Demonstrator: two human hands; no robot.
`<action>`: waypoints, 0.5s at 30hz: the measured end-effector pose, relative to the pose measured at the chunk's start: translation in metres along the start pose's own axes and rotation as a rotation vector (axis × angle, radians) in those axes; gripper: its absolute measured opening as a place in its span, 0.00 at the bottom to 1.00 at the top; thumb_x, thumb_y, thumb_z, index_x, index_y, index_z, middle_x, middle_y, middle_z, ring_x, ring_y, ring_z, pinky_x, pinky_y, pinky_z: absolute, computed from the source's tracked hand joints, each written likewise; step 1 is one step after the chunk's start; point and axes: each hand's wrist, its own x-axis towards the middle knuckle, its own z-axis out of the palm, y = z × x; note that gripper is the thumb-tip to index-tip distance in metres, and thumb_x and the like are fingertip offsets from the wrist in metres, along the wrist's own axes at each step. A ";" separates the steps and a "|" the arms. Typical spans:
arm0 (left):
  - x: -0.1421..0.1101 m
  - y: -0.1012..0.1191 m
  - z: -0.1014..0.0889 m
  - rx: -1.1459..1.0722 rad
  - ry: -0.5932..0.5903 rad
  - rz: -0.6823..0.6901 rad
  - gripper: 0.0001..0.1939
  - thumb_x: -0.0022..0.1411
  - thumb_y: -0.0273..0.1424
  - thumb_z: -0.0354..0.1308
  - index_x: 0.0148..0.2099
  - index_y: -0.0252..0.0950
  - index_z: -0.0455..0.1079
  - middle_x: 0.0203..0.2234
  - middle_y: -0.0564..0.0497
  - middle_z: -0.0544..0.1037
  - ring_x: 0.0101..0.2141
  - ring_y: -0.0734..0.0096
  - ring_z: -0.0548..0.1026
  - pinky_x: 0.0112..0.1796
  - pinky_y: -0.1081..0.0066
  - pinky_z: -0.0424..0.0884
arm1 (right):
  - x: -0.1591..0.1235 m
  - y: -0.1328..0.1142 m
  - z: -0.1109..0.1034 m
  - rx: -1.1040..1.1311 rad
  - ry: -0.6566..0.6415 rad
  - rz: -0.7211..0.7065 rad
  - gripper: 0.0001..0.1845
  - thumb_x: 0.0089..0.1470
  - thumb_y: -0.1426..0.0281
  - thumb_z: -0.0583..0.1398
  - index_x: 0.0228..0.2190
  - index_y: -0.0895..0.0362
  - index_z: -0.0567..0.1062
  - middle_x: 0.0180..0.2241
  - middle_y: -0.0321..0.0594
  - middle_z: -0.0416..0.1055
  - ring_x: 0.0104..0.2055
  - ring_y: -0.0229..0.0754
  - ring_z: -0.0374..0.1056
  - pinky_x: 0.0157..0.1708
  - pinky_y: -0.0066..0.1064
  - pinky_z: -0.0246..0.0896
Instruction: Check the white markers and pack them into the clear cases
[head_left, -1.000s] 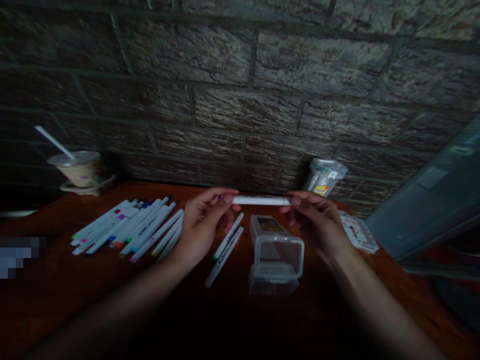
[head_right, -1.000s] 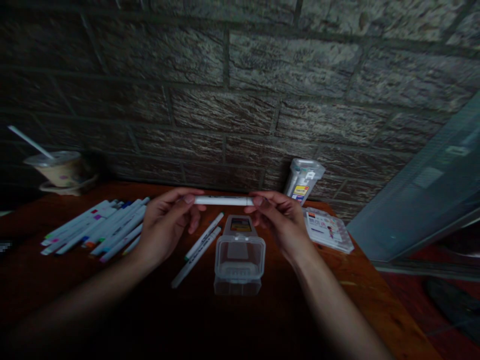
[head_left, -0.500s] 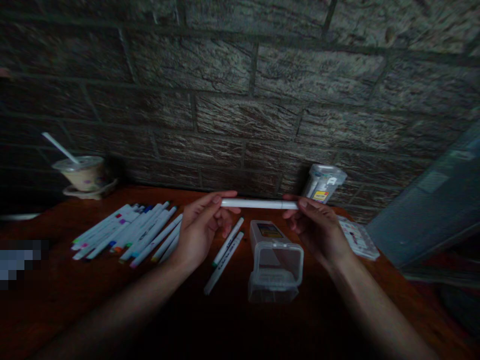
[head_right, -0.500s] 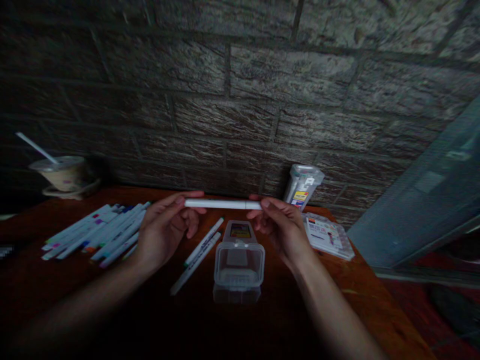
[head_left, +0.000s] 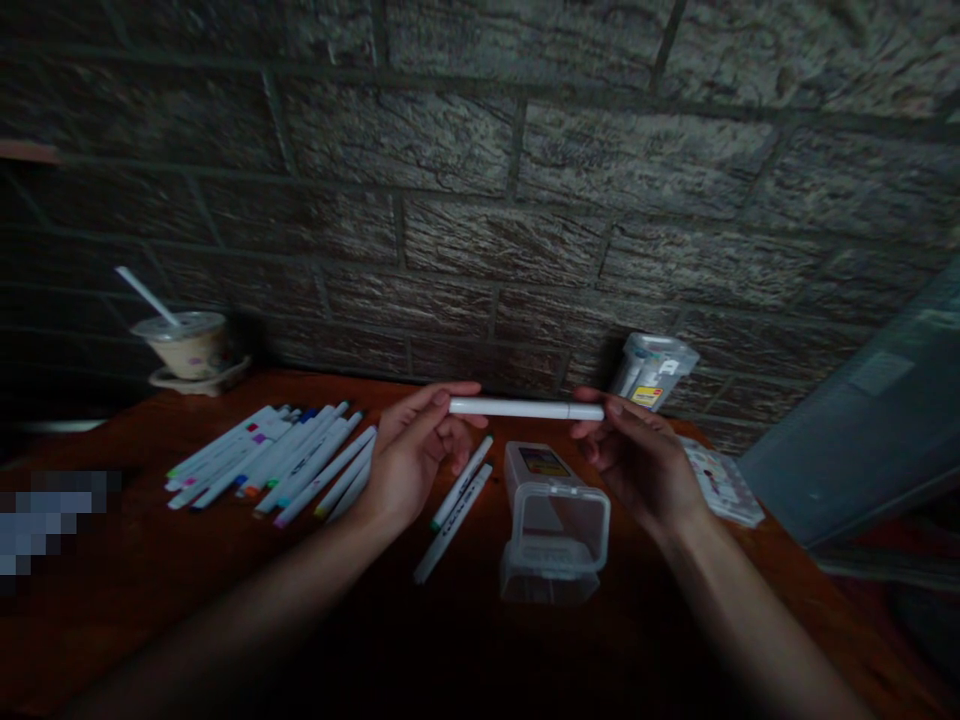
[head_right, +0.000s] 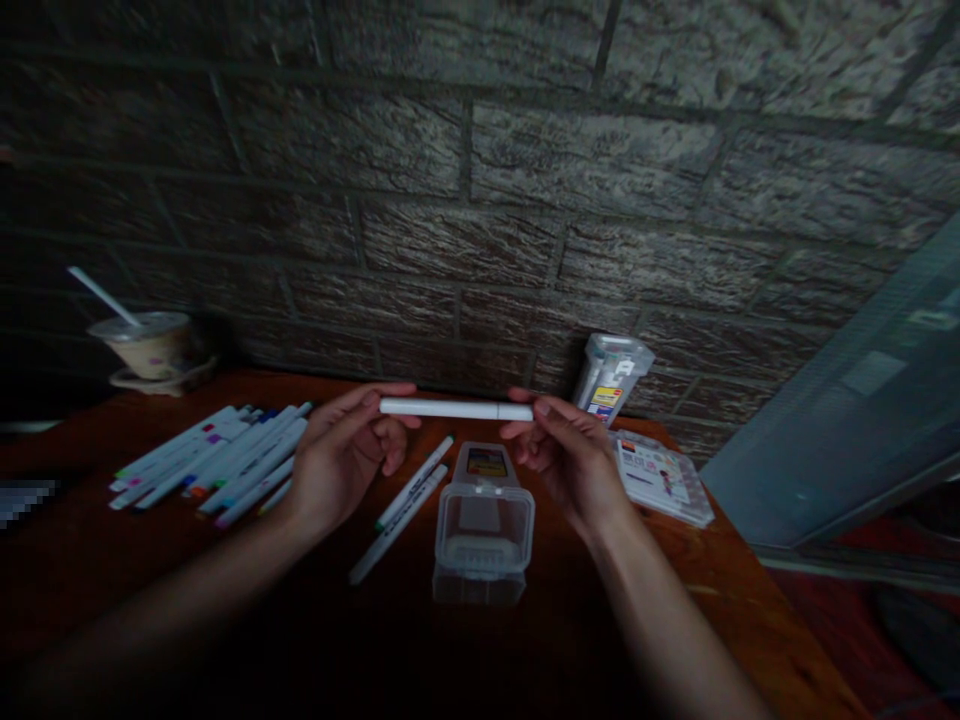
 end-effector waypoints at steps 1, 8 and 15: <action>0.000 0.000 0.000 0.002 0.004 0.001 0.15 0.65 0.35 0.63 0.48 0.30 0.80 0.29 0.44 0.84 0.18 0.75 0.71 0.17 0.77 0.67 | 0.000 0.000 0.000 0.000 0.001 0.001 0.16 0.47 0.63 0.75 0.39 0.56 0.87 0.27 0.42 0.84 0.22 0.34 0.71 0.22 0.22 0.69; 0.001 -0.003 -0.001 0.022 -0.001 0.021 0.13 0.66 0.35 0.62 0.45 0.31 0.80 0.28 0.45 0.83 0.17 0.77 0.70 0.17 0.78 0.65 | 0.000 -0.001 -0.001 -0.013 0.001 -0.004 0.17 0.46 0.62 0.76 0.37 0.56 0.87 0.26 0.42 0.84 0.21 0.32 0.72 0.22 0.19 0.69; 0.001 -0.005 -0.001 0.150 -0.011 0.055 0.10 0.67 0.36 0.63 0.45 0.35 0.80 0.28 0.49 0.82 0.17 0.79 0.70 0.17 0.79 0.64 | 0.000 0.002 -0.003 -0.095 0.046 -0.038 0.15 0.45 0.62 0.77 0.35 0.54 0.87 0.25 0.40 0.83 0.19 0.31 0.72 0.18 0.17 0.65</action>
